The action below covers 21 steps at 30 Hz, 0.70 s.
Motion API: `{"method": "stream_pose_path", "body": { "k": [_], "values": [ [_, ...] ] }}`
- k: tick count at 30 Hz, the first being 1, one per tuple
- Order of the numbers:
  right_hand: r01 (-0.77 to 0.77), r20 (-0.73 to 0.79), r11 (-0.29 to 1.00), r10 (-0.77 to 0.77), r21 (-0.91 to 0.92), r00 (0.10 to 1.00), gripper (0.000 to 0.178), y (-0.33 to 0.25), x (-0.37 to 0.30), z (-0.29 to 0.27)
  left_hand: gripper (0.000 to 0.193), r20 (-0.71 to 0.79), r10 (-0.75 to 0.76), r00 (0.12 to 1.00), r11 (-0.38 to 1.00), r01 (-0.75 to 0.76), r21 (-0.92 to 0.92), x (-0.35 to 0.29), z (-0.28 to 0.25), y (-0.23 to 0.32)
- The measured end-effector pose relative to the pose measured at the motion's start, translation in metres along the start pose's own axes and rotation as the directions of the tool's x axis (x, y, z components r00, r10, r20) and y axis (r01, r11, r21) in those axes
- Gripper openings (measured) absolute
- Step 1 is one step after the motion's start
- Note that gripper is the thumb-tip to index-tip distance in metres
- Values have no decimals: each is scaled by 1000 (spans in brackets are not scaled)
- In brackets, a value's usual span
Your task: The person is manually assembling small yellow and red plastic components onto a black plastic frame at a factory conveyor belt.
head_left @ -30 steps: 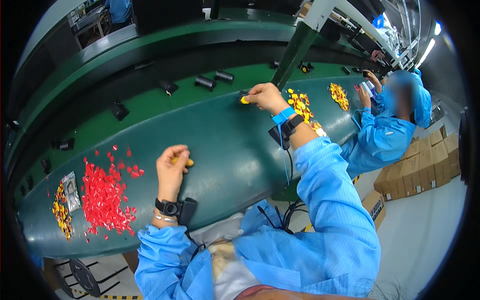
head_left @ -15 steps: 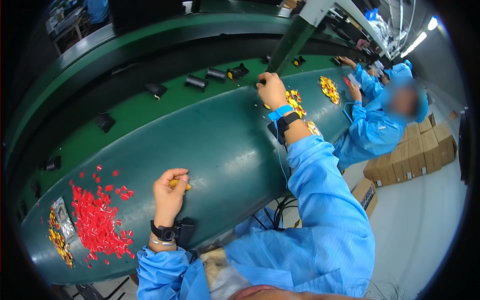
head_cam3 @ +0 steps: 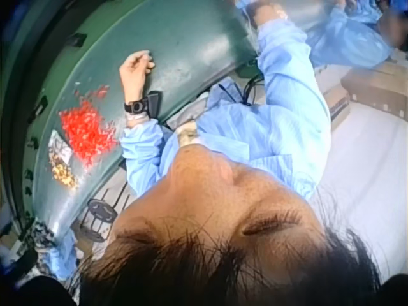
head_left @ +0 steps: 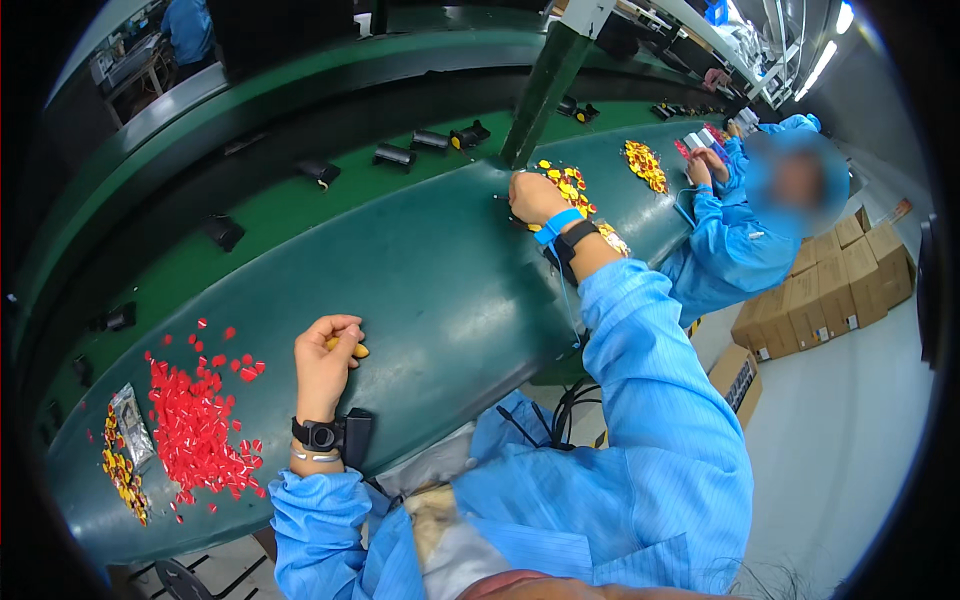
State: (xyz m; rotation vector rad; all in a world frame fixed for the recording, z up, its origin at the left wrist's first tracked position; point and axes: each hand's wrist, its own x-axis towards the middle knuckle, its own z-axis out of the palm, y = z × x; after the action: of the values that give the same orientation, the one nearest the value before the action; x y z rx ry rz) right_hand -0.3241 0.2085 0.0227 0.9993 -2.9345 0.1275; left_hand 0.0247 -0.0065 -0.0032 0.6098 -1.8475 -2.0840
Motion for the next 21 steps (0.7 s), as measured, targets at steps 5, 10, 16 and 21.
{"method": "stream_pose_path", "body": {
  "k": [5, 10, 16, 21],
  "values": [
    [-207, 230, 217, -85, 954, 970, 15, -83, -46, -35, 13, 3, 33, 999, 998, -33, -47, -2, 0, 0],
    [-289, 197, -293, -306, 911, 931, 12, -155, -100, -17, 14, 71, 62, 996, 991, -52, -126, -5, 3, 10],
    [-62, 2, -272, -214, 960, 977, 10, -202, -134, 7, 19, 80, 109, 991, 969, -89, -229, -5, 1, 7],
    [344, -319, 64, -252, 937, 914, 10, -208, -144, 12, 15, 96, 124, 988, 910, -75, -408, -6, -4, 5]
  ]
}}
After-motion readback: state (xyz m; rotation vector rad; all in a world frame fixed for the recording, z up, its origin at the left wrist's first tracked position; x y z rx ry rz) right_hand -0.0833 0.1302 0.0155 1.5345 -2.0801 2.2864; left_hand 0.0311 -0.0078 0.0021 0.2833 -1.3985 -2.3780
